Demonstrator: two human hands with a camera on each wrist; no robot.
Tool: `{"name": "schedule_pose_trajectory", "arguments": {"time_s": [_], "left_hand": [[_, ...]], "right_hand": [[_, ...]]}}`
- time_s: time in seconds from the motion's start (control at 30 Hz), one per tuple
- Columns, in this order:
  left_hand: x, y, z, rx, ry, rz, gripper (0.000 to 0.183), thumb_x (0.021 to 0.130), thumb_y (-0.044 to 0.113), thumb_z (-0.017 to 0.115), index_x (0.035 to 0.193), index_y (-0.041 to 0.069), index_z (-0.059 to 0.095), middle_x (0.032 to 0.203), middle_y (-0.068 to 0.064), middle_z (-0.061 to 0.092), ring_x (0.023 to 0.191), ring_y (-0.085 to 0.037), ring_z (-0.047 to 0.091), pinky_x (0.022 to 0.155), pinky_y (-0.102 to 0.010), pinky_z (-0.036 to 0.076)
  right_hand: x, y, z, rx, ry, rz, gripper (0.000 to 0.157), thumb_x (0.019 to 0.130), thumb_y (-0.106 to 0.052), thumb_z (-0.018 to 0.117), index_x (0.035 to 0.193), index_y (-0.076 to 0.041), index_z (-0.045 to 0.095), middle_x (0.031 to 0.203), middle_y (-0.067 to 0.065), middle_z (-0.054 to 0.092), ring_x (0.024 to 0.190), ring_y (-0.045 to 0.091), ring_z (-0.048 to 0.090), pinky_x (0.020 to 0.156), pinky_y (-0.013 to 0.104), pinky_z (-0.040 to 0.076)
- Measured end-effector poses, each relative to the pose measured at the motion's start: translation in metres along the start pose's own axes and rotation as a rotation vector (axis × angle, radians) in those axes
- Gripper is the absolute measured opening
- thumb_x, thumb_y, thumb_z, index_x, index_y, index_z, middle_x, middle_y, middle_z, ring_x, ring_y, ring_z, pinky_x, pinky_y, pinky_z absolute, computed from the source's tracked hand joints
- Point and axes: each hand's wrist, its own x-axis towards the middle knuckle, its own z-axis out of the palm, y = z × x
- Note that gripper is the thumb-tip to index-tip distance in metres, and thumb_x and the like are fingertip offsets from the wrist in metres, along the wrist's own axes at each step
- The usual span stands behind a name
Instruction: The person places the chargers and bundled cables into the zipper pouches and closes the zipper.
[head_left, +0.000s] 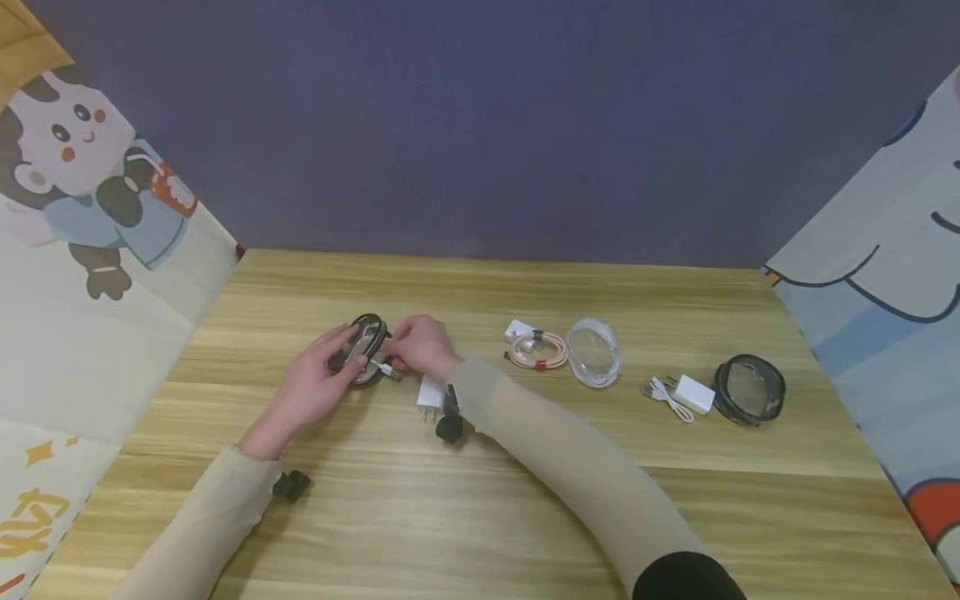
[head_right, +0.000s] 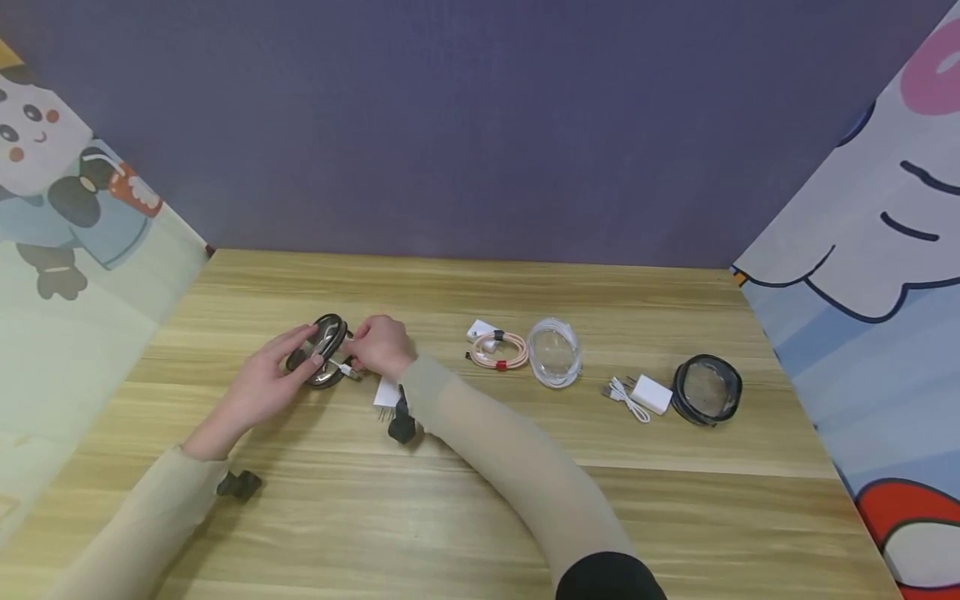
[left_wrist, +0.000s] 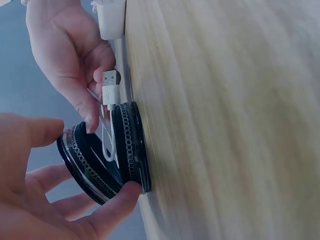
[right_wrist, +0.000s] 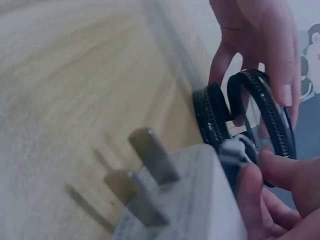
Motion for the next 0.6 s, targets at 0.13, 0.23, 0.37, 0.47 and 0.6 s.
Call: {"name": "schedule_pose_trajectory", "arguments": {"time_s": [0.13,0.23,0.37,0.47,0.6], "left_hand": [[0.000,0.000,-0.001,0.009,-0.001,-0.002,0.055,0.100,0.029,0.061,0.146,0.001,0.046,0.151,-0.028,0.039,0.136,-0.049,0.036,0.111,-0.063,0.029],[0.000,0.000,-0.001,0.014,-0.002,-0.005,0.056,0.100,0.029,0.061,0.146,0.001,0.046,0.151,-0.028,0.038,0.137,-0.049,0.036,0.111,-0.063,0.028],[0.000,-0.001,-0.002,0.016,-0.003,-0.009,0.057,0.100,0.030,0.061,0.146,0.001,0.046,0.151,-0.028,0.038,0.137,-0.049,0.036,0.111,-0.063,0.028],[0.000,-0.001,-0.001,0.020,-0.003,-0.006,0.057,0.100,0.031,0.061,0.146,0.001,0.046,0.151,-0.028,0.039,0.137,-0.049,0.036,0.112,-0.062,0.028],[-0.001,-0.001,-0.001,0.023,-0.003,0.001,0.057,0.100,0.030,0.061,0.146,0.000,0.046,0.150,-0.028,0.039,0.136,-0.049,0.036,0.112,-0.062,0.028]], "right_hand": [[-0.001,0.000,-0.001,0.139,-0.068,0.005,0.020,0.086,-0.004,0.076,0.103,0.005,0.071,0.076,0.008,0.072,0.066,0.015,0.071,0.065,0.023,0.058],[-0.003,-0.002,-0.002,0.174,-0.114,0.014,0.025,0.087,-0.001,0.074,0.111,0.008,0.069,0.080,0.008,0.072,0.070,0.016,0.072,0.067,0.023,0.058],[-0.008,-0.003,-0.005,-0.059,-0.164,-0.053,0.025,0.091,-0.010,0.072,0.113,0.002,0.069,0.073,0.004,0.071,0.064,0.016,0.071,0.060,0.023,0.057],[-0.010,-0.005,-0.006,-0.341,-0.186,-0.153,0.025,0.092,-0.024,0.073,0.110,-0.007,0.068,0.069,-0.002,0.069,0.060,0.012,0.067,0.058,0.024,0.054],[-0.011,-0.006,-0.007,-0.518,-0.190,-0.255,0.033,0.081,-0.033,0.083,0.104,-0.014,0.068,0.073,-0.009,0.066,0.065,0.010,0.061,0.062,0.024,0.049]]}}
